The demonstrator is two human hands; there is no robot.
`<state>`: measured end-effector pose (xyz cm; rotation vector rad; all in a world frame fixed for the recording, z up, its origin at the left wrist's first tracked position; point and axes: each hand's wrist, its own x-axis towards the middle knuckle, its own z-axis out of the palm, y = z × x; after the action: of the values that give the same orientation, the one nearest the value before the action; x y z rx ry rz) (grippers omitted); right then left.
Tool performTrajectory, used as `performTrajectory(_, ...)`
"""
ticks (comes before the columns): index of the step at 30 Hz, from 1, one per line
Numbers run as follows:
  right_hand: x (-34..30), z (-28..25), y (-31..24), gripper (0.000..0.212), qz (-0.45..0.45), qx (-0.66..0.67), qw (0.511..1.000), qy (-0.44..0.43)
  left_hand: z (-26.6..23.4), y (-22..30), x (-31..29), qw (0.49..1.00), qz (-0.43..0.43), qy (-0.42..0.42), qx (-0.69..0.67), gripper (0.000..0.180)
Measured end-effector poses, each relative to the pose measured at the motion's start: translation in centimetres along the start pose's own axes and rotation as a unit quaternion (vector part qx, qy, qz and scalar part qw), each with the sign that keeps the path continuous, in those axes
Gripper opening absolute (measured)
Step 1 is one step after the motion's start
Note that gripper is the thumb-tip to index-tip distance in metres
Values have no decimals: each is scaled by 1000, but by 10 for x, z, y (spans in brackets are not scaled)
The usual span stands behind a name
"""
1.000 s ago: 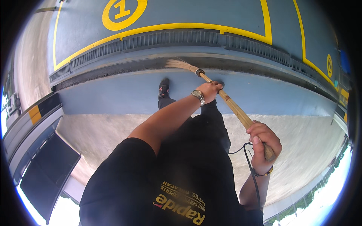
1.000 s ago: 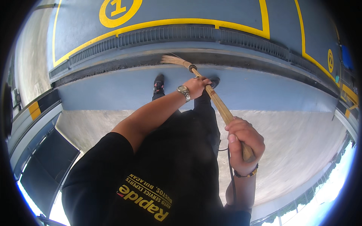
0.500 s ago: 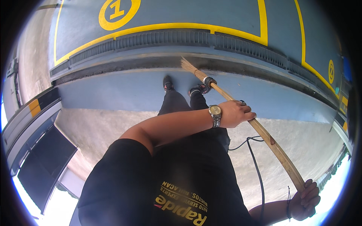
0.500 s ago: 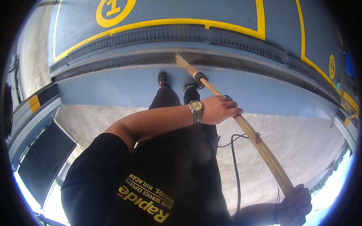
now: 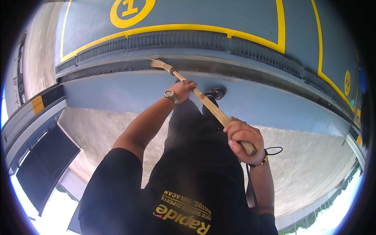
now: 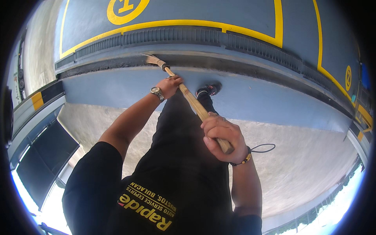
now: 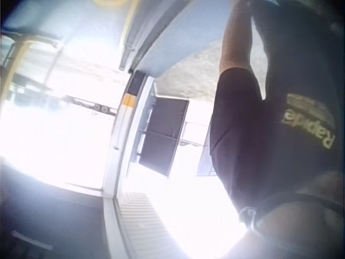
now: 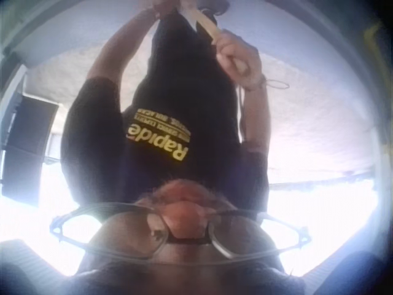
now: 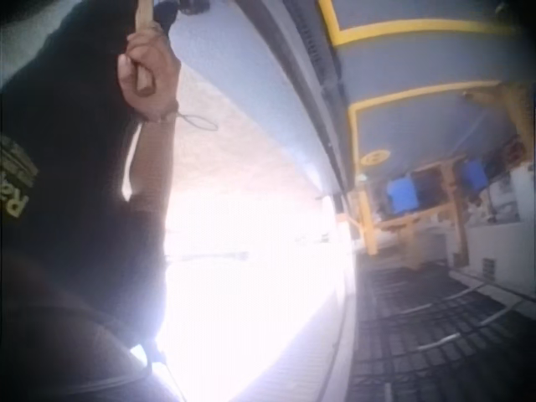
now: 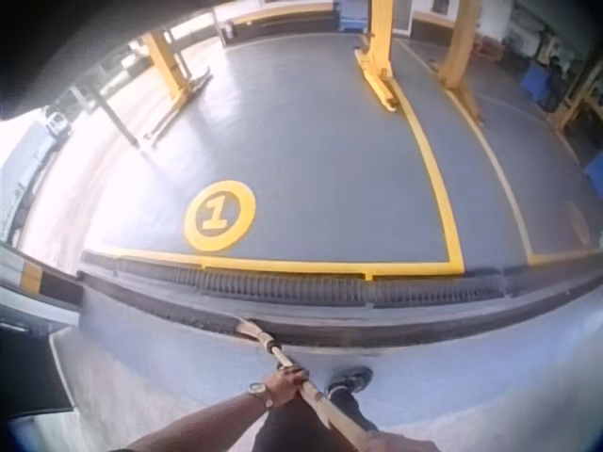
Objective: The person sweeps a concrete floor with a long-handled broom, moving debris toward a linear drain. The person walks along the drain while sweeping, covering multiple sections of the floor area.
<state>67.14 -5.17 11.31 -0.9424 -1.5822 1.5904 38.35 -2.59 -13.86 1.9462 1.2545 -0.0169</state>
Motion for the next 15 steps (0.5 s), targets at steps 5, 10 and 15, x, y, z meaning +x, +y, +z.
performTrajectory(5, -27, -40, -52, 9, 26, -139, 986, 89, 33, 111, 85, 995, 80, -34, -47, 29)
performTrajectory(10, -57, -63, -125, 10, 71, -243, 959, 131, 51, 224, 124, 977, 191, -59, -71, 30)
performTrajectory(15, -144, -98, -207, 21, 50, -210, 956, 198, 16, 276, 95, 945, 324, -13, -53, 30)
